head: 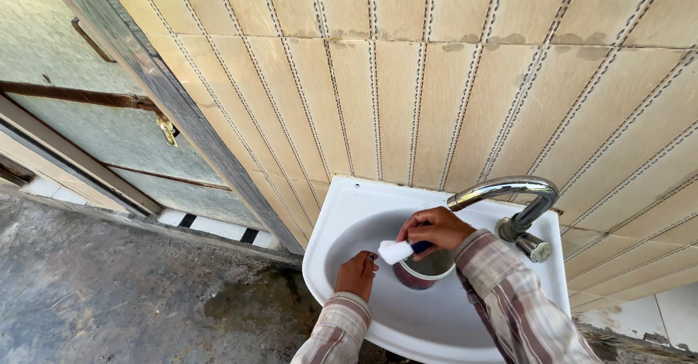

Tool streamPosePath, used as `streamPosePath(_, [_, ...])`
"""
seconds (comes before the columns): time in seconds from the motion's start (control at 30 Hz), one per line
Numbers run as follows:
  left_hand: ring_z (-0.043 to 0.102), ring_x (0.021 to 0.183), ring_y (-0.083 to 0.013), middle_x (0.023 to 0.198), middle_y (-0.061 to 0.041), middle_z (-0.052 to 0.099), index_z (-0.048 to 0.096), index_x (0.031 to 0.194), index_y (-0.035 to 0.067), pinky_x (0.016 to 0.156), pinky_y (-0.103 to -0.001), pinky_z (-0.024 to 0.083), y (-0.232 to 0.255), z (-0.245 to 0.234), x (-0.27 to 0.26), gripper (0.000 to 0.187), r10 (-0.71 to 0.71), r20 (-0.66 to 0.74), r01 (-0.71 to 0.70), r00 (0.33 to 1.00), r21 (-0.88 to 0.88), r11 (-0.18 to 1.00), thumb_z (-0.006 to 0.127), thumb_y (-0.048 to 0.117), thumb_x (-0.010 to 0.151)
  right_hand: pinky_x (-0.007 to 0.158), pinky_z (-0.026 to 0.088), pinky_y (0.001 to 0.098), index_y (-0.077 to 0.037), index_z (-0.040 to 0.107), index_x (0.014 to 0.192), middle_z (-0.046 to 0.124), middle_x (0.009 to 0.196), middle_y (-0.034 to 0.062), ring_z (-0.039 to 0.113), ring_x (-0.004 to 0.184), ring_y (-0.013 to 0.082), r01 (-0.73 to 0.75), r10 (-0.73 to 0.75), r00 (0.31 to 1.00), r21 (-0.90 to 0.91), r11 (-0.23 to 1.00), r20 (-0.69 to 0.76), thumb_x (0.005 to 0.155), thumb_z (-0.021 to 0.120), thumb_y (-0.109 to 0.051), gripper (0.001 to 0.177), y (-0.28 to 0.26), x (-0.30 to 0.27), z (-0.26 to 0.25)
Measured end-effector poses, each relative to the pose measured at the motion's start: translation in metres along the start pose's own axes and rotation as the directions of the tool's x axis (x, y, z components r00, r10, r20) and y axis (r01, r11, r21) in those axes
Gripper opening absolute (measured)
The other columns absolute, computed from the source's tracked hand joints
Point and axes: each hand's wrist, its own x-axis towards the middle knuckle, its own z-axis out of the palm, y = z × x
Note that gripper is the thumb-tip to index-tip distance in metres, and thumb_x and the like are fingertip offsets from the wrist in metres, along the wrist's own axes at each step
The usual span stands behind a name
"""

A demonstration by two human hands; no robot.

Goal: The person applies adhesive from a tube to a pipe joint and attaches plumbing components underneath a sink, then opens a tap to run water into a plastic cup while testing for leaks.

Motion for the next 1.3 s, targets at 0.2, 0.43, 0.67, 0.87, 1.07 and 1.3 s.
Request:
streamPosePath(0.2, [0.075,0.069,-0.0224,0.081,-0.011,0.076,0.074,0.098,-0.002,0.064,-0.035,0.062,-0.019,-0.010,0.022,0.036,-0.197,0.345,0.298,0.918,-0.271,0.915,0.045,0.019,0.104,0.077,0.070,0.0334,-0.007,0.079,0.100,0.077,0.099,0.0093,0.078,0.085,0.0184,-0.013,0.031,0.999,-0.383,0.924,0.043,0.079,0.079,-0.013,0.022,0.025,-0.025,0.071])
streamPosePath(0.43, [0.075,0.073,-0.0262,0.081,-0.013,0.078,0.072,0.099,0.002,0.071,-0.037,0.062,0.010,-0.016,-0.002,0.029,0.015,0.131,-0.024,0.991,0.066,0.998,0.048,0.017,0.101,0.098,0.058,0.0402,-0.015,0.073,0.118,0.070,0.121,0.0121,0.071,0.110,0.0294,-0.310,0.263,0.935,-0.907,0.285,-0.237,0.087,0.073,-0.010,0.031,0.076,-0.070,0.071])
streamPosePath(0.67, [0.070,0.089,-0.0372,0.094,-0.017,0.073,0.066,0.103,0.005,0.085,-0.048,0.056,0.025,-0.039,-0.021,0.017,0.281,0.201,-0.342,0.938,0.654,0.675,0.055,0.016,0.097,0.104,0.053,0.0382,-0.016,0.071,0.125,0.069,0.125,0.0121,0.070,0.112,0.0288,-0.237,0.204,0.968,-0.786,0.571,-0.144,0.087,0.070,-0.009,0.038,0.079,-0.049,0.091])
streamPosePath(0.87, [0.070,0.090,-0.0369,0.099,-0.016,0.072,0.066,0.107,0.006,0.082,-0.048,0.057,0.048,-0.047,-0.036,0.018,0.176,0.121,-0.214,0.977,0.554,0.804,0.053,0.017,0.100,0.096,0.052,0.0361,-0.009,0.081,0.119,0.071,0.112,0.0135,0.068,0.105,0.0286,0.212,-0.217,0.970,0.059,0.976,0.109,0.071,0.068,0.007,0.053,0.133,-0.002,0.111])
streamPosePath(1.07, [0.072,0.086,-0.0342,0.097,-0.014,0.073,0.067,0.108,0.009,0.083,-0.045,0.059,0.060,-0.048,-0.041,0.020,0.102,0.104,-0.143,0.989,0.572,0.808,0.052,0.020,0.101,0.100,0.057,0.0417,-0.017,0.080,0.109,0.074,0.117,0.0107,0.073,0.105,0.0286,-0.464,0.325,0.876,-0.803,0.375,-0.355,0.092,0.070,-0.027,0.022,0.103,-0.059,0.046])
streamPosePath(1.3, [0.072,0.088,-0.0337,0.096,-0.014,0.074,0.068,0.106,0.010,0.083,-0.046,0.059,0.061,-0.049,-0.044,0.021,0.098,0.069,-0.119,0.993,0.563,0.818,0.053,0.022,0.101,0.101,0.052,0.0399,-0.012,0.077,0.111,0.070,0.115,0.0095,0.070,0.105,0.0308,-0.027,-0.065,0.993,-0.716,0.698,-0.101,0.087,0.070,-0.016,0.026,0.065,-0.034,0.129])
